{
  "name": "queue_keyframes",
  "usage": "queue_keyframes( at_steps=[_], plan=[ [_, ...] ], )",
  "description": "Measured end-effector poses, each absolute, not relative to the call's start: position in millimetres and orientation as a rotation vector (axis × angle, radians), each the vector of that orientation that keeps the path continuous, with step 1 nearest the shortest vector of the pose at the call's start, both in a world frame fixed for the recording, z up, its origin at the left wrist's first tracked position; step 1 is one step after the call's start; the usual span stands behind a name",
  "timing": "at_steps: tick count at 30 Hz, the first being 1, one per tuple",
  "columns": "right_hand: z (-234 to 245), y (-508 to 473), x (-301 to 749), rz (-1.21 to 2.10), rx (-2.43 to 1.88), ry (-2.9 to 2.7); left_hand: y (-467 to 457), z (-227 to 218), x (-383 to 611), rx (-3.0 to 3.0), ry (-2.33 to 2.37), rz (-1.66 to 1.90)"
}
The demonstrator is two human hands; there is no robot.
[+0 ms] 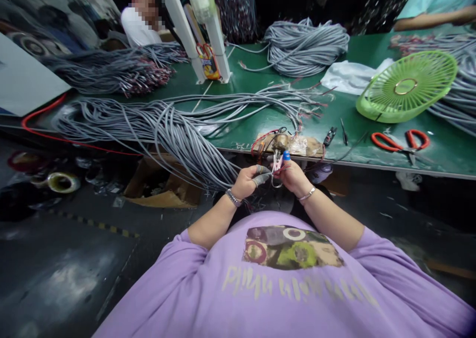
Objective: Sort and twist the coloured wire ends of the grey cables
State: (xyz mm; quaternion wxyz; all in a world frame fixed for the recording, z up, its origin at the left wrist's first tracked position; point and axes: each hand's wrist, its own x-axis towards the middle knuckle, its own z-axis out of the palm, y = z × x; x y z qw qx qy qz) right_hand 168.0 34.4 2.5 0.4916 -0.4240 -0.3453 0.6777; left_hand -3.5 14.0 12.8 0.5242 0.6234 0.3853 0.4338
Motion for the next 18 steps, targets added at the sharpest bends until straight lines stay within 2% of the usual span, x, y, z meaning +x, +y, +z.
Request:
queue_keyframes(
  at_steps=[6, 11, 18],
  plan=[
    [9.2, 40.2, 158.3, 1.672, -0.941, -0.540, 15.7, 4.5, 0.9, 1.559, 0.915, 1.024],
    [14.0, 38.6, 155.6, 1.656, -0.917, -0.507, 14.3, 1.4, 1.8, 1.638, 0.928, 0.982],
    [6.7, 33.0, 163.1, 1.796, -0.893, -0.545, 5.3, 10.3, -3.6, 1.606, 0.853, 0.935]
  ],
)
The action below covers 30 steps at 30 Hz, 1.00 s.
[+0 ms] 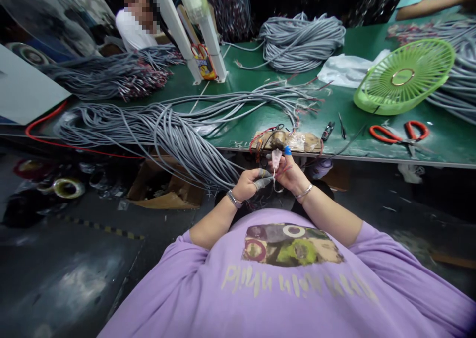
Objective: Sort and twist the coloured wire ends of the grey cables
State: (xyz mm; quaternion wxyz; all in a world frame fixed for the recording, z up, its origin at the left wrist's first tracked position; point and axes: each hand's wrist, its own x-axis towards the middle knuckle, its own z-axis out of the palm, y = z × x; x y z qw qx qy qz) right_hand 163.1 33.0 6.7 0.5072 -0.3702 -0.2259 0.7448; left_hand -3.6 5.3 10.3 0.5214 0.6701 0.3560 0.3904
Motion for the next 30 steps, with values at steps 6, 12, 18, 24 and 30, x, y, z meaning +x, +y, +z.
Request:
queue_keyframes(
  at_steps=[6, 12, 18, 24, 30],
  plan=[
    [-1.2, 24.7, 173.6, 1.909, -0.855, -0.456, -13.3, 17.8, -13.1, 1.601, 0.833, 0.891],
    [1.7, 21.6, 179.2, 1.978, -0.895, -0.435, -31.6, 14.3, -20.5, 1.735, 0.817, 0.901],
    [13.4, 31.0, 176.1, 1.989, -0.876, -0.545, -28.1, 13.8, -15.5, 1.674, 0.927, 1.138],
    [10.9, 36.8, 172.5, 1.820, -0.944, -0.677, -14.2, 6.0, -3.7, 1.556, 0.969, 1.212],
    [2.7, 29.5, 169.0, 1.480, -1.034, -0.756, -6.2, 1.2, 3.2, 1.548, 0.971, 1.208]
  ],
)
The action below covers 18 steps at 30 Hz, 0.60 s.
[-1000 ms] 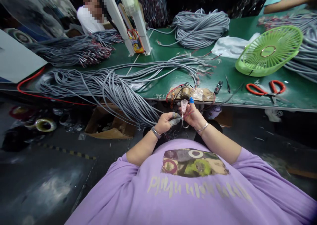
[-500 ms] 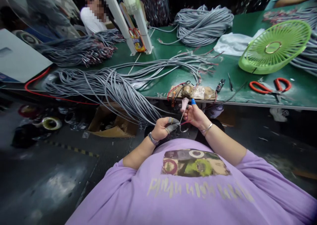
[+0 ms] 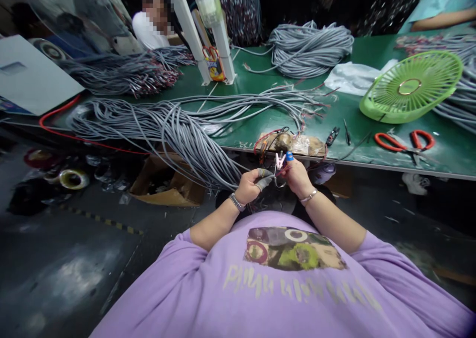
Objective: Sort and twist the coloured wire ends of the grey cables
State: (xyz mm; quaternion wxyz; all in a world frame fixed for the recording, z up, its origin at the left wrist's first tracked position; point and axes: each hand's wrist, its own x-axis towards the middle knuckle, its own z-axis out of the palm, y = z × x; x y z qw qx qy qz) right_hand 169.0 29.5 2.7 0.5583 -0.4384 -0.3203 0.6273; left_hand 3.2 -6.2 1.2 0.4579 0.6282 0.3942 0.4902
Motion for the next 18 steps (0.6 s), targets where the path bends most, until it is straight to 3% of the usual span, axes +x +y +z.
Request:
queue_keyframes(
  at_steps=[5, 18],
  plan=[
    [12.8, 31.9, 161.2, 1.797, -0.929, -0.492, -5.8, -3.6, 4.3, 1.592, 0.956, 1.188],
    [11.5, 29.1, 165.0, 1.913, -0.813, -0.372, -17.0, -0.5, -2.7, 1.639, 0.921, 1.059]
  ],
)
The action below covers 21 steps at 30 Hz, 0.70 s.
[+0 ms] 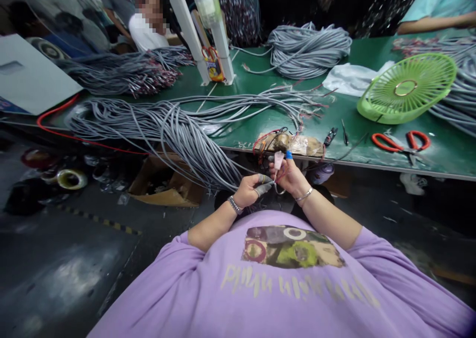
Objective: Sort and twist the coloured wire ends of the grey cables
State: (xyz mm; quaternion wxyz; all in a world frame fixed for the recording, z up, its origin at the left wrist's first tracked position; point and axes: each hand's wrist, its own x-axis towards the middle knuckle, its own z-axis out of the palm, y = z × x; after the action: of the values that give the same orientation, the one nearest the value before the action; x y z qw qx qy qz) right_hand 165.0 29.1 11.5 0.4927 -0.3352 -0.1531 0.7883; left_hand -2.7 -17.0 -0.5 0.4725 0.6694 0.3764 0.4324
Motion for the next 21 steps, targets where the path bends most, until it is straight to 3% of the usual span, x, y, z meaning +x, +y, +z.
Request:
queue_keyframes(
  at_steps=[7, 13, 16, 21],
  plan=[
    [-8.2, 11.0, 182.5, 1.943, -0.945, -0.538, -43.7, 7.3, -9.9, 1.721, 0.900, 0.942],
    [-32.0, -4.6, 208.8, 1.440, -0.876, -1.242, -40.7, 1.0, -7.1, 1.841, 1.120, 1.002],
    [-21.2, -18.3, 215.5, 1.136, -0.906, -1.556, -44.1, -1.8, -3.8, 1.977, 1.164, 0.944],
    [9.2, -40.1, 213.5, 0.938, -1.023, -1.748, -56.8, -0.5, 0.1, 2.047, 1.171, 0.889]
  ],
)
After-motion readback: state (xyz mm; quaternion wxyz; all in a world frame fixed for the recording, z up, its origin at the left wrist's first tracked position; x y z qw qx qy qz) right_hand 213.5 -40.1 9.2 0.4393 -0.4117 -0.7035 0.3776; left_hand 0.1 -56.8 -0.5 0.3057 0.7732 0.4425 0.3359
